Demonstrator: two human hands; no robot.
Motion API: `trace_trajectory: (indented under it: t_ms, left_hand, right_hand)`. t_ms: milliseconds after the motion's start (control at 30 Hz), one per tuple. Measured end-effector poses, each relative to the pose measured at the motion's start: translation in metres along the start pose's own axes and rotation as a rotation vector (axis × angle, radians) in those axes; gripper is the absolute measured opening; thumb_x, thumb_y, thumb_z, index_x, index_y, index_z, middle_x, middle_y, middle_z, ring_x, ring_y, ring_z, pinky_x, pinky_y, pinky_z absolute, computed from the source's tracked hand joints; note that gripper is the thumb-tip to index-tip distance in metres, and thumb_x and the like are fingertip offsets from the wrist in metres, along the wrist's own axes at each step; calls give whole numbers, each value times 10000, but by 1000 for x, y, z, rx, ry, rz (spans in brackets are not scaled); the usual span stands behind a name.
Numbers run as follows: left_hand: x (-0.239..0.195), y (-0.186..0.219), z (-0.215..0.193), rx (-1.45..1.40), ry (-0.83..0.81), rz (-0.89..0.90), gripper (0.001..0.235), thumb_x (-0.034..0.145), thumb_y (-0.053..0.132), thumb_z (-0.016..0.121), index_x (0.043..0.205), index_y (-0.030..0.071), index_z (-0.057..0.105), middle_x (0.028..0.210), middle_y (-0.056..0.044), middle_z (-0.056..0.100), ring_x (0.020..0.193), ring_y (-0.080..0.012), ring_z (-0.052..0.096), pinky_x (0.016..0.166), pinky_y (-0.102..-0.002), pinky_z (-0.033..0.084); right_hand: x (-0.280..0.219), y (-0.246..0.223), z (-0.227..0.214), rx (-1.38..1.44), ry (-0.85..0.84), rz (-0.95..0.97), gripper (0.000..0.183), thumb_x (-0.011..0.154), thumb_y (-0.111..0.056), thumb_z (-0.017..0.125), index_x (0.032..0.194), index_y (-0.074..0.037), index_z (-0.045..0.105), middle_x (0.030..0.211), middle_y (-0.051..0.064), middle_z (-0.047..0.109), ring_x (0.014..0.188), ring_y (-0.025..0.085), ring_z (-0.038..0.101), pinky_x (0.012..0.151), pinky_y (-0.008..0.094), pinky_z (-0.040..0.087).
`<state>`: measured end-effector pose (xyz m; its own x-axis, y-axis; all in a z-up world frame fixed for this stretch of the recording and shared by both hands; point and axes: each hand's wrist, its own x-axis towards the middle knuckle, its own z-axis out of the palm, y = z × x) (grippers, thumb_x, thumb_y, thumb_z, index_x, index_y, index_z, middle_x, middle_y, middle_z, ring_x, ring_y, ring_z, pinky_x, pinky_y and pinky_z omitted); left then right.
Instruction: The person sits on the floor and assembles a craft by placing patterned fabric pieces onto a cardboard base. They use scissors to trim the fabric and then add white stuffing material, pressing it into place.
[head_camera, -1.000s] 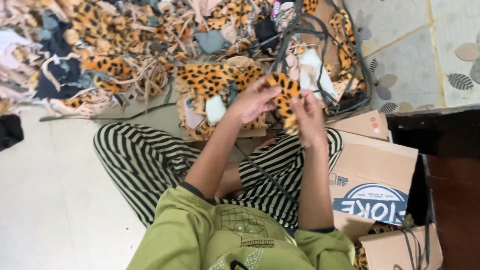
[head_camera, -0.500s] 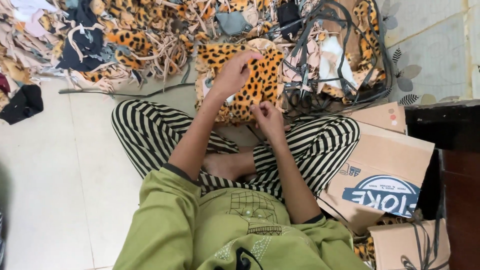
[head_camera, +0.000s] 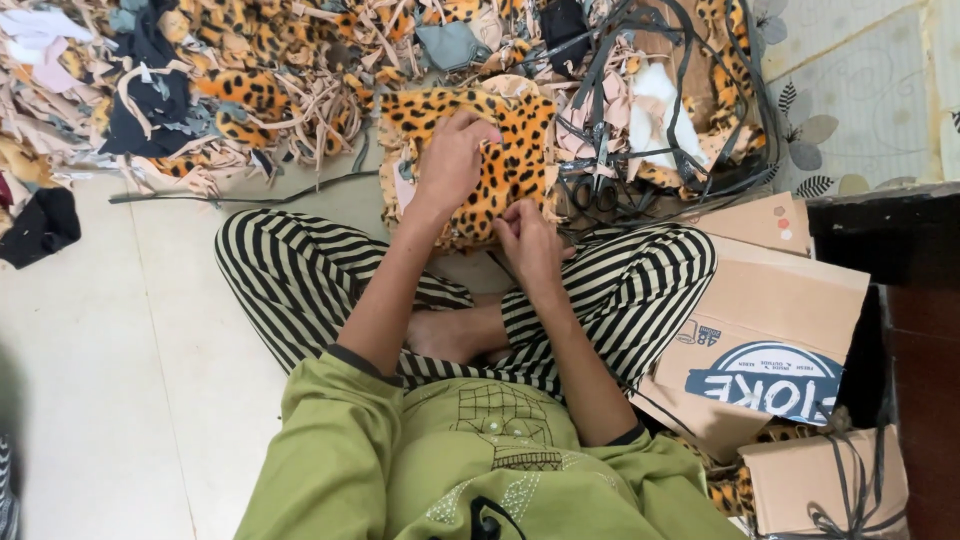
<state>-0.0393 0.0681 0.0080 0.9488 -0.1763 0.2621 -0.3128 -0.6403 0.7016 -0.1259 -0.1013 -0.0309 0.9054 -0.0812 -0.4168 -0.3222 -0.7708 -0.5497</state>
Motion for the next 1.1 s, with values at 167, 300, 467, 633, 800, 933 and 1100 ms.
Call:
trace_trajectory:
  t_ms: [167,300,467,633,800,933,1100]
  left_hand:
    - [-5,10,-1,149,59,-13,257,943,-97,588,1086,96,680,1234,-146,544,1141,-366,541,773,-458,520]
    - [-12,8,12,498,103,118,299,1046,199,684,1342,165,707,1636,-71,325,1504,-317,287,1156,-541,301]
    - [-10,5,27,357,102,-71,428,1087,141,560,1500,81,460,1481,-155,475,1320,-313,472,1049,-467,398]
    - [9,2,28,343,182,-143,600,968,29,716,1500,100,448,1243,-152,692,1082,-273,660,908,-404,556]
    - [27,-5,23,472,-26,-283,537,924,141,739,1419,108,534,1270,-122,689,1162,-348,609,919,-498,450]
    - [40,26,-3,176,-21,-203,513,883,67,777,1359,136,598,1160,-38,735,1088,-280,643,883,-482,434]
    - [47,24,-5,216,-127,-255,430,937,98,721,1347,125,595,1283,-120,683,1217,-370,576,931,-624,414]
  right_hand:
    - [-14,-16,-9,77,118,-294,142,946,-217,710,972,-164,581,919,35,666,888,259,658,783,447,507]
    - [-14,-22,-4,180,291,-682,125,947,-65,695,970,-71,573,968,114,576,890,276,558,787,374,437]
    - [-11,-24,3,234,217,-578,92,994,-36,598,1014,-62,511,1016,113,496,853,273,550,748,374,434]
    - [-10,-21,12,209,233,-567,165,971,-26,661,1020,-47,505,1019,114,513,802,254,587,680,383,487]
    - [-18,-26,5,224,233,-579,177,967,11,654,1056,-48,513,1039,108,529,842,238,596,707,361,498]
    - [-18,-27,2,239,252,-588,176,958,18,653,1066,-38,526,1024,109,521,846,239,565,701,367,476]
    - [-13,-26,3,165,211,-587,222,961,22,640,1117,-52,501,1070,119,491,854,280,609,680,407,494]
